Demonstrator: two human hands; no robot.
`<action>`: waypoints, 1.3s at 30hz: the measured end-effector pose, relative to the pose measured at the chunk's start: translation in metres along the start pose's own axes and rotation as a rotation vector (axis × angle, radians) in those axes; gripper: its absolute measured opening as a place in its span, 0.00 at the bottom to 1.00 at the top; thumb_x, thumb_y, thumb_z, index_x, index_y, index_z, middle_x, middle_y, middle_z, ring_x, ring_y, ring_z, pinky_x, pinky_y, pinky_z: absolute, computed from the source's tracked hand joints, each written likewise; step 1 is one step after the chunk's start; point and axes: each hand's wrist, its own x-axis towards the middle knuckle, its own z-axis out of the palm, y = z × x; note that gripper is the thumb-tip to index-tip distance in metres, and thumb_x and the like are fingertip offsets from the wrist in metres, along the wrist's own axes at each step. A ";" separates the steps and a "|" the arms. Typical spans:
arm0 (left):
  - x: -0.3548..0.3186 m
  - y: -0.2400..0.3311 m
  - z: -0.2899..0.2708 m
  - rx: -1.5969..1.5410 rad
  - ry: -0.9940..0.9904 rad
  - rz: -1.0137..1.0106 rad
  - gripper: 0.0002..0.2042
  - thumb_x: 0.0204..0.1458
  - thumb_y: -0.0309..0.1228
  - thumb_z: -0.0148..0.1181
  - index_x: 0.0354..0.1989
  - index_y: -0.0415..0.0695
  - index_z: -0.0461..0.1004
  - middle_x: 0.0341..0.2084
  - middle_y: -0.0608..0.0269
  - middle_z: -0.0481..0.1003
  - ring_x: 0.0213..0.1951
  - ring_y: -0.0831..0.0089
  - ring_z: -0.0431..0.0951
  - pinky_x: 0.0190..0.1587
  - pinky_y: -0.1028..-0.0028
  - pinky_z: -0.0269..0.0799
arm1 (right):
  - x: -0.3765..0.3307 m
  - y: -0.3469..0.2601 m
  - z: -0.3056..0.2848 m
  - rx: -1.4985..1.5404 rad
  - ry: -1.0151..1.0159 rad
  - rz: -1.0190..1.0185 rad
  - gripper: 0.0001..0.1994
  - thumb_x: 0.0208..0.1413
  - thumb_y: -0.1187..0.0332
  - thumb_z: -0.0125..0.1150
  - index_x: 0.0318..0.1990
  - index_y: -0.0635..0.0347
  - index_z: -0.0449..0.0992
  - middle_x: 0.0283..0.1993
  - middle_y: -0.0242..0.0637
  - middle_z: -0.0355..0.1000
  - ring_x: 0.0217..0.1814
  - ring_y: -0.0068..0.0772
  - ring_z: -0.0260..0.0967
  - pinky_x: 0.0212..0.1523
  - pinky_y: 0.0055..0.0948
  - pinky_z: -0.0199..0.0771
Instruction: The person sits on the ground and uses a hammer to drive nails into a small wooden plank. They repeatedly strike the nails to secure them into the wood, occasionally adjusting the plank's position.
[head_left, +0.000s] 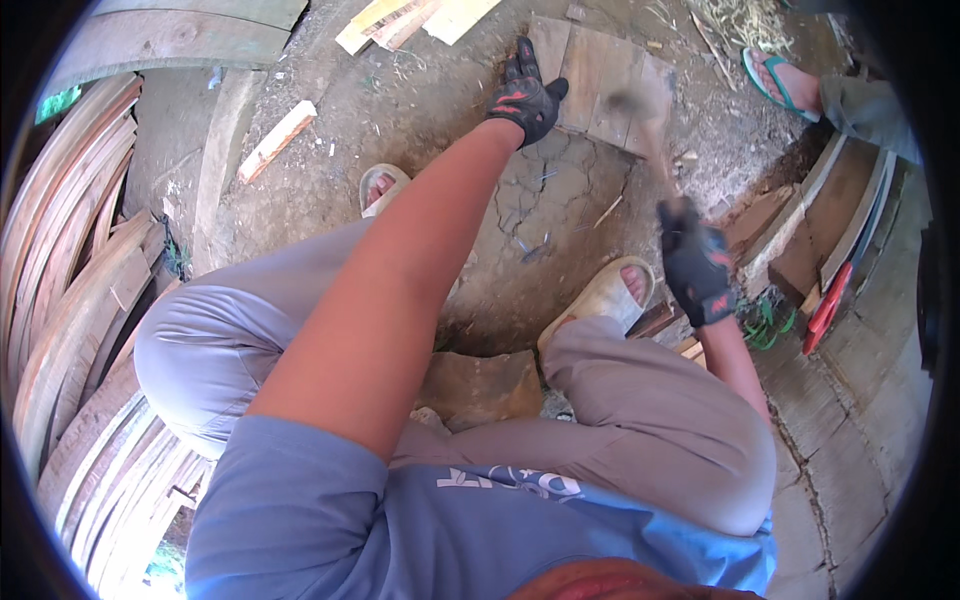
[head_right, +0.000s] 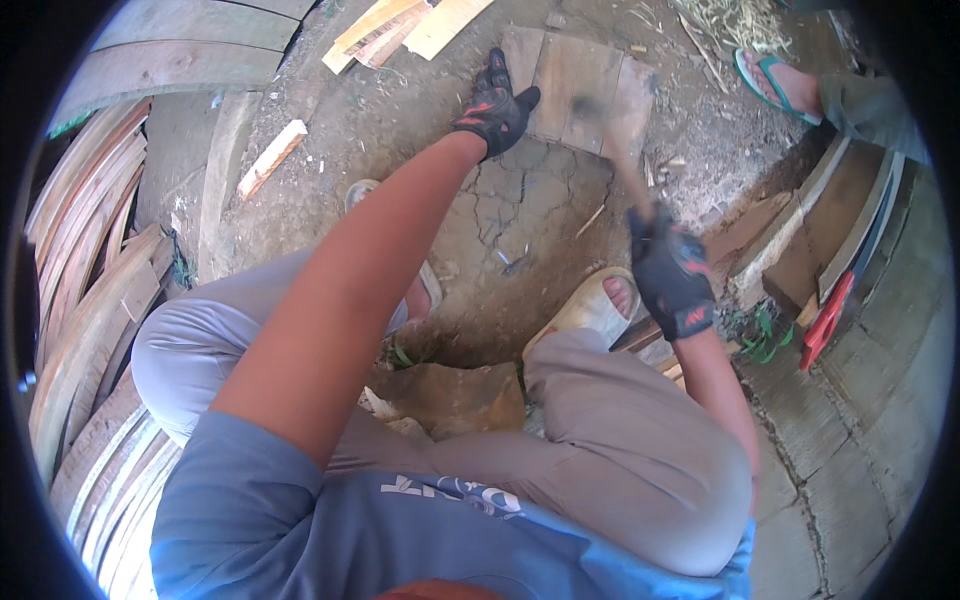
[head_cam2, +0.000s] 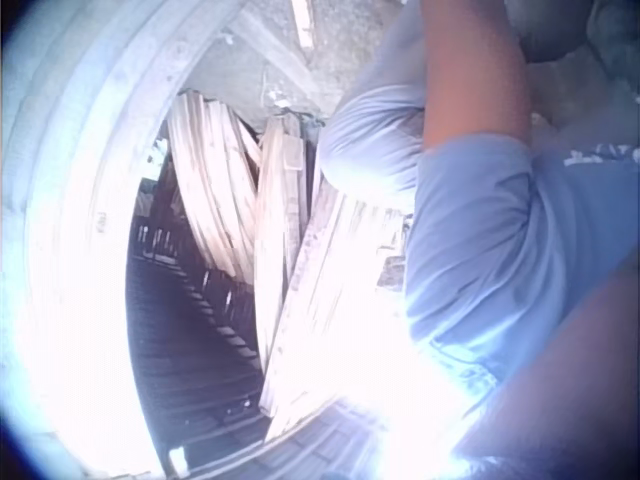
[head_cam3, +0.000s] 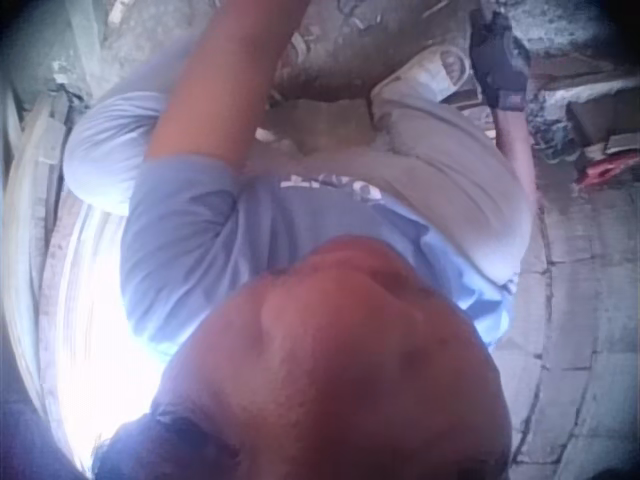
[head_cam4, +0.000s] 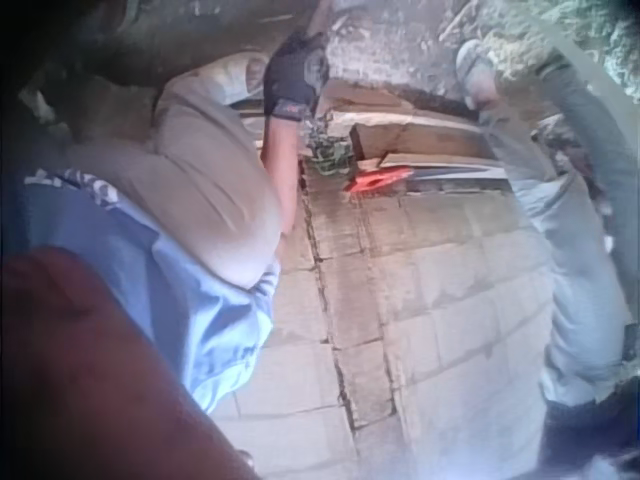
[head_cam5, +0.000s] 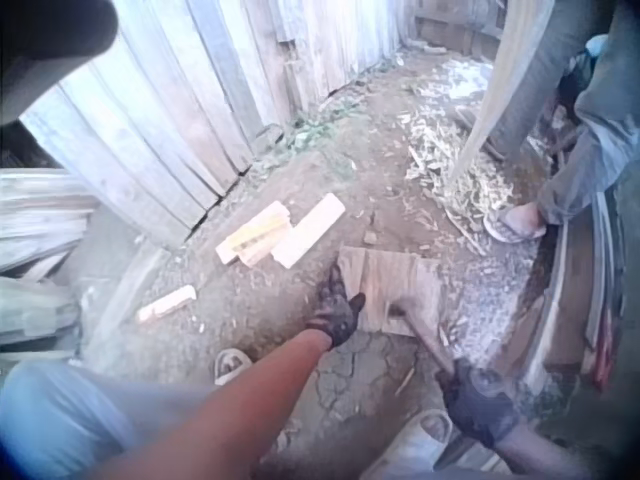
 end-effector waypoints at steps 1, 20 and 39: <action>0.002 -0.002 0.001 0.012 0.002 -0.007 0.49 0.69 0.58 0.49 0.84 0.41 0.29 0.83 0.38 0.40 0.83 0.43 0.41 0.82 0.52 0.42 | 0.002 -0.002 0.006 -0.072 -0.166 0.047 0.12 0.72 0.64 0.58 0.52 0.63 0.75 0.33 0.56 0.79 0.33 0.62 0.79 0.32 0.51 0.78; -0.009 0.006 -0.011 0.057 -0.019 -0.048 0.49 0.69 0.60 0.46 0.84 0.43 0.28 0.83 0.36 0.36 0.82 0.41 0.43 0.82 0.51 0.46 | 0.002 -0.013 -0.032 0.231 0.193 0.017 0.09 0.73 0.64 0.57 0.49 0.58 0.77 0.29 0.48 0.76 0.31 0.53 0.80 0.30 0.49 0.74; -0.013 0.010 -0.017 0.064 -0.034 -0.064 0.49 0.69 0.59 0.47 0.84 0.40 0.31 0.82 0.35 0.41 0.82 0.42 0.46 0.81 0.53 0.49 | -0.008 -0.027 -0.024 0.215 0.001 0.203 0.13 0.74 0.60 0.55 0.49 0.61 0.77 0.32 0.55 0.77 0.35 0.63 0.79 0.33 0.53 0.75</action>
